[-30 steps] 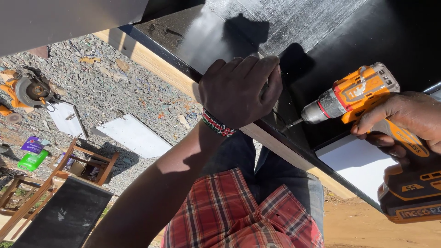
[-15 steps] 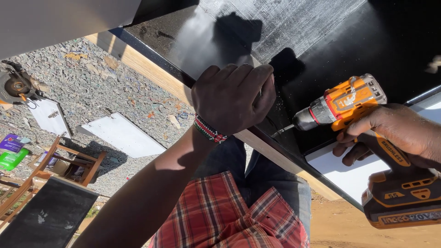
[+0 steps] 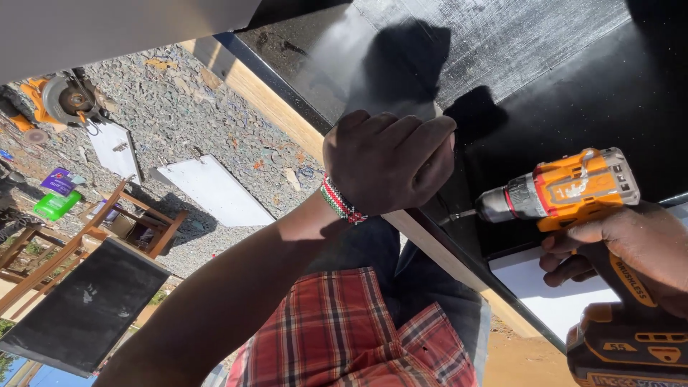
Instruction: Securing supports and panels of a cabinet using a power drill
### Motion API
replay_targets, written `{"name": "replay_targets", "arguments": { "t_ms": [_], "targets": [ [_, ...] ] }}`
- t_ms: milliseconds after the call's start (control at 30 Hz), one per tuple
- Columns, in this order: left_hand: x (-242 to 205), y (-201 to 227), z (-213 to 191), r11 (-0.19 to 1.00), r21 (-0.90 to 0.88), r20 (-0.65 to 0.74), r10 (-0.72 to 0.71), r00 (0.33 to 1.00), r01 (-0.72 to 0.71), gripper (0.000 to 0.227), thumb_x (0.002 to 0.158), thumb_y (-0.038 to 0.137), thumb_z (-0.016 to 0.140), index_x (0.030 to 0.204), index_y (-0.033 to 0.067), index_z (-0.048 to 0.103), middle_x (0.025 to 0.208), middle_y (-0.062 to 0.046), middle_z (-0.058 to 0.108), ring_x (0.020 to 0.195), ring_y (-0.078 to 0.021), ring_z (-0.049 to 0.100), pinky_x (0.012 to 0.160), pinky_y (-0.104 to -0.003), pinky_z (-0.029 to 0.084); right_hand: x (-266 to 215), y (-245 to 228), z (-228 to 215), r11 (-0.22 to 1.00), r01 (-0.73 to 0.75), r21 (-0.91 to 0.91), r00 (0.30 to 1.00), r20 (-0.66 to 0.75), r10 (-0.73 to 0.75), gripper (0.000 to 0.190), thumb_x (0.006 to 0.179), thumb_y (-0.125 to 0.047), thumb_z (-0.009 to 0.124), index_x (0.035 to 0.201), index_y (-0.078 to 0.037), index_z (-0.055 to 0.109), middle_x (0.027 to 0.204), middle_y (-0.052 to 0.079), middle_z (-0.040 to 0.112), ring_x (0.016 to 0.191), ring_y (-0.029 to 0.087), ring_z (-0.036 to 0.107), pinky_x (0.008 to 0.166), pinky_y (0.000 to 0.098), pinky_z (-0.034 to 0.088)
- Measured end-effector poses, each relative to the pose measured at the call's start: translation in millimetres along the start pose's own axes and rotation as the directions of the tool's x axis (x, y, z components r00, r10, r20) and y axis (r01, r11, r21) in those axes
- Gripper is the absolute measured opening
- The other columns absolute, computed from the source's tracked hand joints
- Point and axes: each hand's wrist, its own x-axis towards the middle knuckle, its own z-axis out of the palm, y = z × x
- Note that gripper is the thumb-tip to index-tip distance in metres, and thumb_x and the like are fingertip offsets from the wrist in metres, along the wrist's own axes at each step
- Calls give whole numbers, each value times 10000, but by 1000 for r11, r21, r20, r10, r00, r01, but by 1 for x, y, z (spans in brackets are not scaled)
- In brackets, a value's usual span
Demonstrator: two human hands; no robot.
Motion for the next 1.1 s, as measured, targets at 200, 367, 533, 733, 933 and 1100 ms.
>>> {"name": "replay_targets", "arguments": {
  "t_ms": [200, 367, 533, 733, 933, 1100],
  "targets": [
    [-2, 2, -2, 1000, -7, 8, -15, 1000, 15, 9, 1055, 187, 855, 1055, 190, 863, 739, 56, 757, 632, -145, 712, 657, -330, 433, 34, 32, -22, 994, 45, 102, 996, 68, -52, 494, 1200, 16, 379, 1479, 298, 676, 1193, 613, 725, 1036, 864, 703, 991, 845, 532],
    [-2, 2, 0, 998, -62, 31, -30, 999, 32, 35, 1059, 167, 846, 1075, 145, 869, 760, 28, 793, 638, -168, 738, 632, -336, 428, 27, 28, -16, 987, 77, 140, 994, 64, -87, 458, 1149, 114, 358, 1371, 372, 664, 1086, 635, 699, 956, 856, 690, 933, 868, 560],
    [-3, 3, -1, 1000, -25, 15, -14, 1000, 14, 59, 1076, 181, 814, 1067, 166, 870, 785, 44, 818, 658, -154, 737, 752, -335, 440, 22, 24, -11, 989, 91, 115, 995, 27, -95, 403, 1144, 185, 389, 1281, 455, 654, 1134, 630, 705, 956, 866, 695, 927, 871, 578],
    [-2, -1, 0, 999, -49, 11, 2, 1000, -1, 57, 1079, 184, 820, 1068, 157, 869, 767, 47, 807, 635, -156, 737, 641, -335, 415, 3, 8, 4, 991, 65, 121, 998, -26, -63, 377, 1091, 186, 413, 1250, 400, 680, 1044, 565, 687, 924, 713, 654, 919, 853, 605],
    [-3, -2, 1, 999, -41, -7, 18, 1000, -18, 55, 1074, 187, 826, 1073, 151, 869, 764, 44, 812, 625, -138, 722, 676, -326, 390, 0, -4, 1, 998, 32, 61, 999, 5, -33, 252, 989, 272, 641, 1215, 257, 753, 998, 415, 686, 805, 533, 557, 659, 660, 445],
    [0, -3, -3, 999, -52, 20, 8, 1000, -7, 69, 1092, 175, 816, 1064, 146, 872, 749, 29, 786, 616, -165, 712, 606, -341, 383, 1, -9, -4, 996, -58, -75, 997, -51, 54, 165, 982, 112, 773, 1035, 256, 835, 796, 381, 627, 601, 425, 456, 516, 483, 292]
  ]
}}
